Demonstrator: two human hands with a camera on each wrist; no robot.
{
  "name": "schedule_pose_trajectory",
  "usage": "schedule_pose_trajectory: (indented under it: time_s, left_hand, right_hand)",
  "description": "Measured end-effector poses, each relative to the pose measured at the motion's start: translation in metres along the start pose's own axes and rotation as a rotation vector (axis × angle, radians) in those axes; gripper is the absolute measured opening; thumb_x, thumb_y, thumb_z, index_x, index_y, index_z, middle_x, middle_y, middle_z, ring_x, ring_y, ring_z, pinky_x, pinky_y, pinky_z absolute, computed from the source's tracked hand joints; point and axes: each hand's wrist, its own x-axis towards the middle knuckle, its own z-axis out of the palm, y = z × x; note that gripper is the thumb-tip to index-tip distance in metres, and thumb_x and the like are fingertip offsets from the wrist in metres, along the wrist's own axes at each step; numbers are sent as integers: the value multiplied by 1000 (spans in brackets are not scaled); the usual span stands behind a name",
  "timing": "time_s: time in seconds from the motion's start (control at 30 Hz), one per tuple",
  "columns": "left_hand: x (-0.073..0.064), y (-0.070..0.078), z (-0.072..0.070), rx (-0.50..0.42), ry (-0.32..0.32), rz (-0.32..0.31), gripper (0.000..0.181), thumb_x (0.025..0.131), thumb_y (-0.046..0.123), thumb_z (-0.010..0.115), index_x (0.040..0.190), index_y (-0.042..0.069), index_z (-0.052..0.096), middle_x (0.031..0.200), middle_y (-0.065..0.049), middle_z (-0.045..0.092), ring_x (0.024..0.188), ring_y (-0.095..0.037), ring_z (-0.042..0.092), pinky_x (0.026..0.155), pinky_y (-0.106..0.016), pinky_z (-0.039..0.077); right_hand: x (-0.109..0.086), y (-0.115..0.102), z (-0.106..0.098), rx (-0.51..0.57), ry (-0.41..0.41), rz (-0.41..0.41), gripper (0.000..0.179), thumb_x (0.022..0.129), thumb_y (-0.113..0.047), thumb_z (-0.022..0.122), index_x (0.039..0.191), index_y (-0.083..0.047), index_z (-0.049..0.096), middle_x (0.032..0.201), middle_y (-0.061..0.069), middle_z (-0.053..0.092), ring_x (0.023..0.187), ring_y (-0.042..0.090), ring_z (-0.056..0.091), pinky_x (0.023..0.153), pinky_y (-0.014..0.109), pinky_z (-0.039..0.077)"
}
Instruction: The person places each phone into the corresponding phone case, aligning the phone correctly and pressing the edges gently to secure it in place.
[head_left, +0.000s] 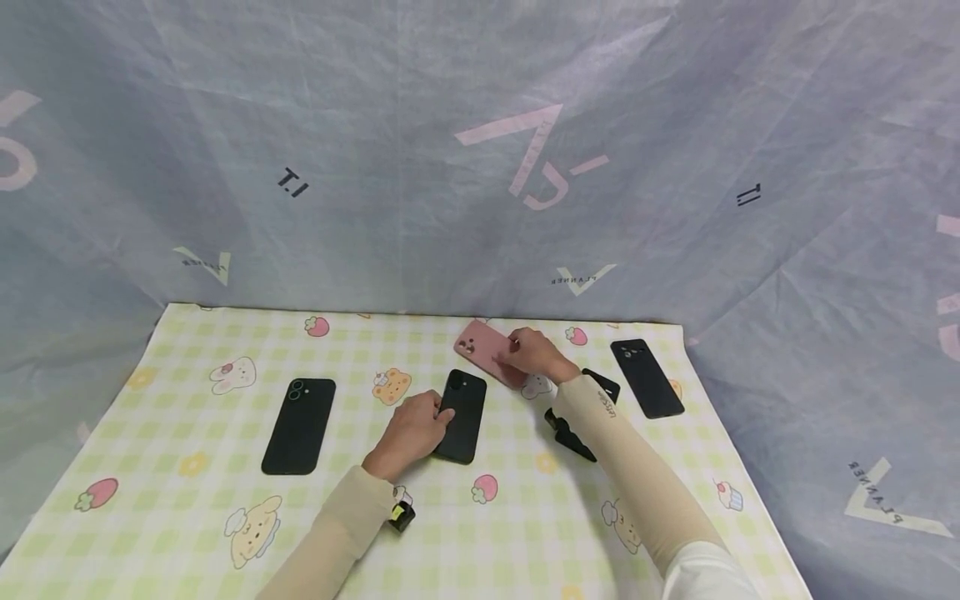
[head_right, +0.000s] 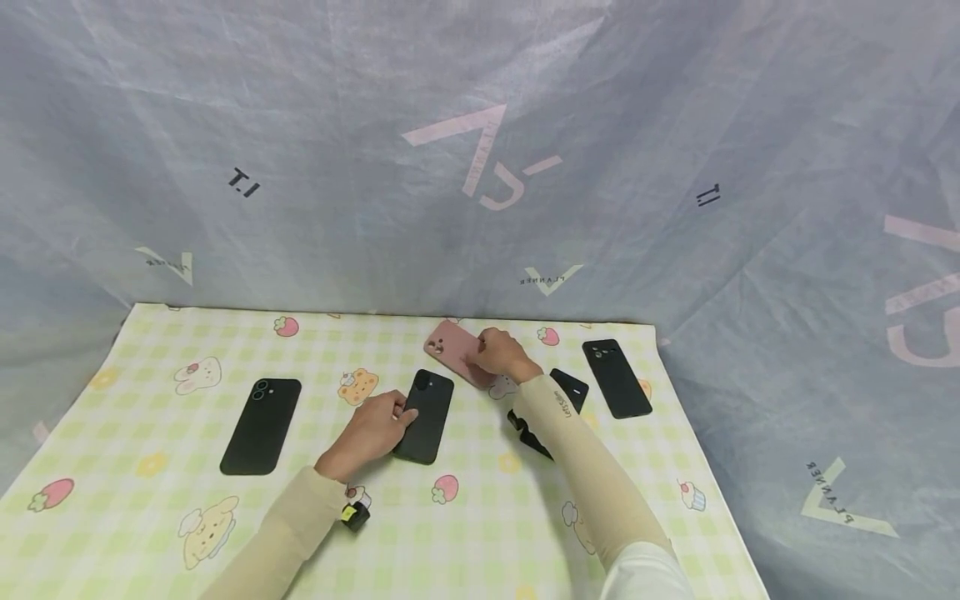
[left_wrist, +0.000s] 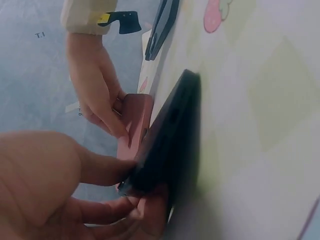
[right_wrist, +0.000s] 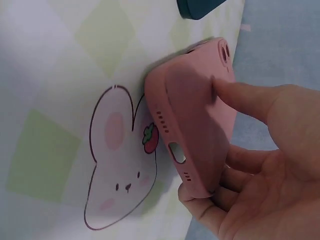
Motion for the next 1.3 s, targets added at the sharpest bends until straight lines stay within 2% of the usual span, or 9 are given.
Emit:
schedule_pose_trajectory:
  time_s: [0.1, 0.27, 0.37, 0.43, 0.5, 0.73, 0.93, 1.17, 1.3]
  left_hand:
    - [-1, -1, -2, -45, 7, 7, 19, 109, 21, 64, 111, 3, 72, 84, -3, 67, 70, -18, 58, 65, -33, 47]
    - [-2, -3, -5, -83, 11, 19, 24, 110, 17, 62, 119, -3, 72, 94, -7, 73, 78, -17, 63, 75, -39, 55]
    - [-2, -5, -4, -106, 10, 22, 27, 111, 17, 61, 122, -6, 71, 97, -9, 74, 82, -17, 65, 81, -42, 58]
    - [-3, -7, -3, -119, 8, 22, 27, 111, 17, 60, 122, -5, 70, 94, -8, 73, 81, -17, 64, 81, -41, 57]
    - [-3, -9, -3, -122, 7, 29, 25, 111, 16, 59, 120, -5, 70, 90, -7, 71, 79, -17, 62, 78, -40, 55]
    - [-8, -13, -2, -141, 8, 16, 23, 111, 16, 60, 116, -3, 70, 89, -5, 68, 79, -18, 59, 78, -39, 52]
    - [-14, -14, -4, -163, 5, 8, 21, 111, 15, 60, 114, -3, 70, 86, -5, 67, 78, -18, 60, 77, -38, 52]
    - [-25, -16, -8, -171, 2, 15, 25, 111, 14, 58, 122, -6, 70, 96, -8, 74, 93, -22, 69, 89, -47, 57]
    - [-31, -18, -9, -178, 15, 43, 24, 111, 12, 58, 119, -6, 72, 106, -11, 76, 106, -28, 71, 96, -50, 57]
  right_hand:
    - [-2, 1, 0, 39, 10, 4, 42, 113, -26, 54, 134, 8, 68, 110, 16, 70, 87, 22, 59, 77, 33, 50]
    - [-5, 1, -1, 93, 25, -1, 42, 116, -21, 42, 127, 7, 70, 102, 19, 67, 87, 26, 59, 79, 38, 49]
    - [-7, 1, -1, 109, 19, -3, 40, 115, -16, 42, 132, 9, 68, 120, 23, 70, 104, 31, 65, 90, 42, 54]
    - [-8, 1, 0, 115, 14, -4, 40, 114, -14, 44, 137, 10, 66, 134, 25, 68, 117, 33, 65, 99, 45, 55]
    - [-9, 0, 2, 123, 7, 8, 40, 113, -14, 45, 139, 10, 65, 140, 26, 65, 123, 34, 64, 101, 45, 55]
    - [-14, -1, 10, 138, 16, 53, 37, 113, -16, 52, 134, 9, 68, 133, 23, 69, 108, 29, 65, 92, 41, 57]
    - [-24, -2, 15, 187, 33, 41, 35, 111, -15, 55, 133, 9, 69, 130, 24, 70, 108, 30, 67, 90, 40, 58]
    - [-37, -5, 21, 292, 33, 69, 35, 111, -14, 56, 135, 9, 68, 128, 23, 70, 101, 26, 66, 82, 33, 57]
    - [-44, -6, 24, 366, 38, 73, 34, 111, -10, 53, 134, 10, 67, 124, 23, 70, 95, 25, 65, 76, 31, 54]
